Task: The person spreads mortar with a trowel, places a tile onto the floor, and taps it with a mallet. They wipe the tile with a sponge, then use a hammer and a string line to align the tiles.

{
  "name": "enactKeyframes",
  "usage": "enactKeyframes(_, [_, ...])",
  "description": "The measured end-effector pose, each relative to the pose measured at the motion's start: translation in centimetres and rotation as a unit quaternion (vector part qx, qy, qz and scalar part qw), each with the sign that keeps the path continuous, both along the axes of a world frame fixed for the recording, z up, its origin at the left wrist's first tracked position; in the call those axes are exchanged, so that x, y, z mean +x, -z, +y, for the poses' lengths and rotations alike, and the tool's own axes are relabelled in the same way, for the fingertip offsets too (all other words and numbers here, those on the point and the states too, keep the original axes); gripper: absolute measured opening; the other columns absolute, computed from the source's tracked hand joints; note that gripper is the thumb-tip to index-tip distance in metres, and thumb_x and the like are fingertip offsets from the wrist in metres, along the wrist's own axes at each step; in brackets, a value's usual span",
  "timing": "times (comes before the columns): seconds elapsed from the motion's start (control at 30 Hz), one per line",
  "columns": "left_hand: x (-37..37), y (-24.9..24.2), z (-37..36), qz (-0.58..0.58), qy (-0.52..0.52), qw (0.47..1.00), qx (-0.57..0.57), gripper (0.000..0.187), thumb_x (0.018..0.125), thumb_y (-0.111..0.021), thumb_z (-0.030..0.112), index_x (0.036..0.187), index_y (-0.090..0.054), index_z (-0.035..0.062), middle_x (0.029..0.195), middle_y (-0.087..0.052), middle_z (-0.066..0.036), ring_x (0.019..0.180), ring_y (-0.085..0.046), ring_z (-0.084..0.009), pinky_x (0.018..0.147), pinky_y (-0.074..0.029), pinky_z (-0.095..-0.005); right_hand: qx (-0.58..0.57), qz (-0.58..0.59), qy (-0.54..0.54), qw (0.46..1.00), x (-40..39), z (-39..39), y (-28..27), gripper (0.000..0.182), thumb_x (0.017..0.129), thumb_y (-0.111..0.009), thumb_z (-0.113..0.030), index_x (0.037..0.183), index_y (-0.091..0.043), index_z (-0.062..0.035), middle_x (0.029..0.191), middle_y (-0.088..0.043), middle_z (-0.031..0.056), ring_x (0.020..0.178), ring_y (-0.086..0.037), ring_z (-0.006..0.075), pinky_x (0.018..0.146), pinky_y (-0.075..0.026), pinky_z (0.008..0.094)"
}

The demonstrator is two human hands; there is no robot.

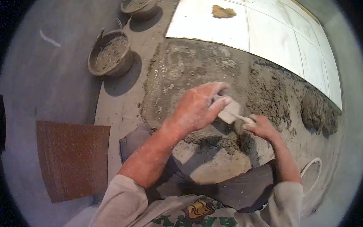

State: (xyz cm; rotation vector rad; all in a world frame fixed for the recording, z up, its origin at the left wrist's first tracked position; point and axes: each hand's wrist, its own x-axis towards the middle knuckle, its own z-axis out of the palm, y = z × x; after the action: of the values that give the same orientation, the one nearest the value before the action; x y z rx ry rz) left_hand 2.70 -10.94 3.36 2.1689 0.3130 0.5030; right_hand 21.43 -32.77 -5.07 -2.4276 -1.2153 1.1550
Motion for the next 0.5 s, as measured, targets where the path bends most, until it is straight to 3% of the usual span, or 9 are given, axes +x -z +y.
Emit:
enactKeyframes(0.13, [-2.1, -0.4, 1.8, 0.095, -0.083, 0.992, 0.002, 0.037, 0.089, -0.059, 0.027, 0.114, -0.059, -0.0006, 0.104, -0.064, -0.021, 0.092, -0.064, -0.0372, 0.080, -0.051, -0.0440, 0.028, 0.063, -0.056, 0.996, -4.3, 11.3, 5.0, 0.041, 0.081, -0.068, -0.041, 0.097, -0.063, -0.0031, 0.086, -0.067, 0.0135, 0.078, -0.061, 0.0299, 0.073, -0.047, 0.0411])
enactKeyframes(0.23, [-4.1, -1.4, 2.3, 0.041, -0.057, 0.997, -0.029, 0.037, 0.089, -0.059, 0.026, 0.114, -0.058, -0.0011, 0.102, -0.064, -0.022, 0.091, -0.064, -0.0373, 0.080, -0.051, -0.0447, 0.041, 0.058, -0.053, 0.996, -7.5, 17.3, 6.0, 0.039, 0.081, -0.068, -0.039, 0.098, -0.064, -0.0038, 0.087, -0.067, 0.0129, 0.078, -0.061, 0.0290, 0.073, -0.047, 0.0409])
enactKeyframes(0.3, [-5.3, -1.5, 3.1, -0.001, -0.050, 0.998, -0.043, 0.036, 0.089, -0.058, 0.027, 0.112, -0.058, -0.0010, 0.099, -0.064, -0.022, 0.089, -0.064, -0.0376, 0.079, -0.051, -0.0455, 0.049, 0.053, -0.046, 0.996, -8.6, 19.1, 6.1, 0.038, 0.082, -0.067, -0.038, 0.099, -0.064, -0.0043, 0.087, -0.067, 0.0125, 0.079, -0.061, 0.0284, 0.073, -0.047, 0.0407])
enactKeyframes(0.37, [-6.2, -1.6, 4.0, 0.101, -0.061, 0.993, 0.009, 0.035, 0.089, -0.059, 0.027, 0.112, -0.058, -0.0008, 0.096, -0.064, -0.021, 0.088, -0.064, -0.0377, 0.078, -0.051, -0.0458, 0.049, 0.048, -0.033, 0.997, -9.5, 20.0, 6.2, 0.037, 0.082, -0.067, -0.037, 0.101, -0.064, -0.0048, 0.088, -0.067, 0.0120, 0.079, -0.061, 0.0278, 0.073, -0.047, 0.0405])
enactKeyframes(0.5, [-7.5, -1.4, 5.5, 0.049, -0.100, 0.993, -0.028, 0.034, 0.089, -0.060, 0.025, 0.109, -0.058, -0.0015, 0.094, -0.064, -0.021, 0.084, -0.064, -0.0380, 0.075, -0.051, -0.0465, 0.051, 0.033, -0.010, 0.998, -11.0, 20.9, 5.9, 0.036, 0.083, -0.067, -0.036, 0.103, -0.065, -0.0058, 0.088, -0.068, 0.0112, 0.079, -0.062, 0.0266, 0.073, -0.047, 0.0402])
